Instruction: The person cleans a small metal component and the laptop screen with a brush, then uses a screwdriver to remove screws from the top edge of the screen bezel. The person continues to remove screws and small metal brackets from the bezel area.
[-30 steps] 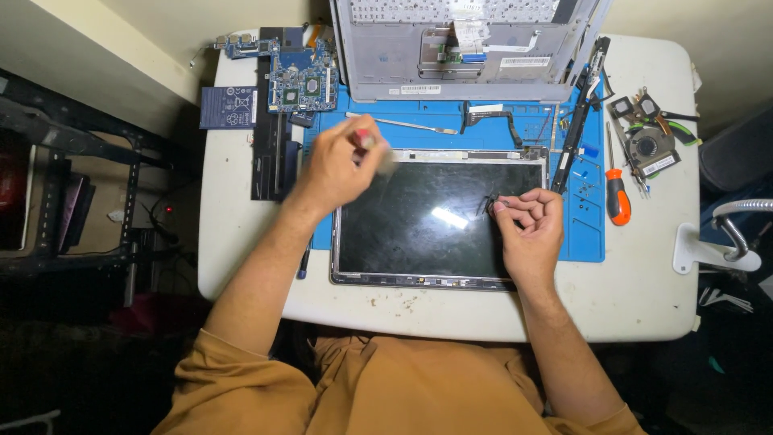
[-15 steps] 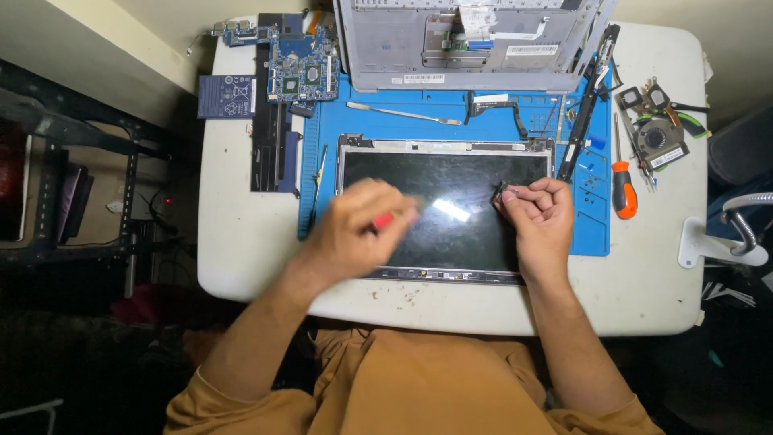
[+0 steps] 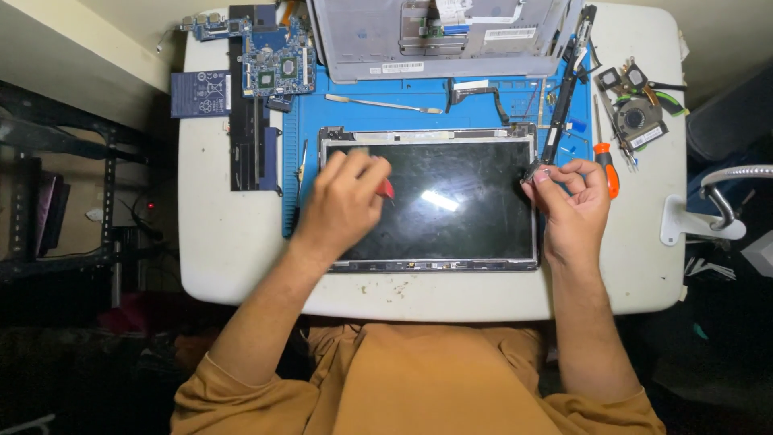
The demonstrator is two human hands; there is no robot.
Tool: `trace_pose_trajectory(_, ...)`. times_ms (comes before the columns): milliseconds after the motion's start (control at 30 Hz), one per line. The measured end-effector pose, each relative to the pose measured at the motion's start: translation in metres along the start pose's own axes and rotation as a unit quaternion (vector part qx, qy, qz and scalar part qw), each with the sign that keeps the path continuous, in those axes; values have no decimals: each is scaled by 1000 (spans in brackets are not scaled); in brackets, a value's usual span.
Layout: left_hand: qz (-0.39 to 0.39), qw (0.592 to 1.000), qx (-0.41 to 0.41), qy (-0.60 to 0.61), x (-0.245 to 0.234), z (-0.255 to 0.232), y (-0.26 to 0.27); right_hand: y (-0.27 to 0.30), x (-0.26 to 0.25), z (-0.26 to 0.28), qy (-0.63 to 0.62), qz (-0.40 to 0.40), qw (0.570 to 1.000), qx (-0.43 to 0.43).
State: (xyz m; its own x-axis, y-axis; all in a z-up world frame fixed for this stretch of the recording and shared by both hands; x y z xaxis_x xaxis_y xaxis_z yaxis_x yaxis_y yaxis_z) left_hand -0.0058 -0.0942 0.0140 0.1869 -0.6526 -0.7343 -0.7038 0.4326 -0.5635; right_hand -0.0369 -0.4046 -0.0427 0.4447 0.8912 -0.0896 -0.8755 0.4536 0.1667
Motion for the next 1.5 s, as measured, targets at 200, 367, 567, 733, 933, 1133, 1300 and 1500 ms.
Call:
trace_pose_trajectory(200, 109, 906, -55, 406, 5, -104, -8, -13, -11, -8, 15, -17, 1000, 6)
trace_pose_trajectory(367, 10, 998, 27, 58, 4, -53, -26, -11, -7, -12, 8, -11, 1000, 18)
trace_pose_trajectory(567, 103, 925, -4, 366, 24, -112, -22, -21, -8, -27, -34, 13, 999, 16)
trace_pose_trajectory(733, 7, 998, 47, 29, 34, -62, -26, -15, -7, -14, -61, 15, 998, 16)
trace_pose_trajectory(933, 142, 875, -2, 463, 40, -131, -27, -18, -2, -12, -89, 20, 996, 26)
trace_pose_trajectory(1133, 51, 990, 68, 109, 38, -95, -41, -21, -11, -12, -103, 4, 995, 15)
trace_pose_trajectory(1300, 147, 878, 1, 456, 40, -143, -38, -23, -18, -8, -88, 7, 996, 13)
trace_pose_trajectory(1500, 72, 993, 92, 10, 46, -107, -44, -19, -22, -9, -93, 0, 996, 9)
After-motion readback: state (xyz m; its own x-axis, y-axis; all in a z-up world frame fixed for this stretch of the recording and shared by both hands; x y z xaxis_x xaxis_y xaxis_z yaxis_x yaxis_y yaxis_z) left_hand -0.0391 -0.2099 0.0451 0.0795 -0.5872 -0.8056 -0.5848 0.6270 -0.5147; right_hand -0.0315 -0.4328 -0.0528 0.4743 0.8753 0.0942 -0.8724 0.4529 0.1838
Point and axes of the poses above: each hand's wrist, its own y-axis away from the middle knuckle, its own x-axis out of the palm, z = x × y, the point moved 9 cm from there along -y, towards the middle knuckle, and after that the axes turned 11 degrees about y, right-handed, at the moved point
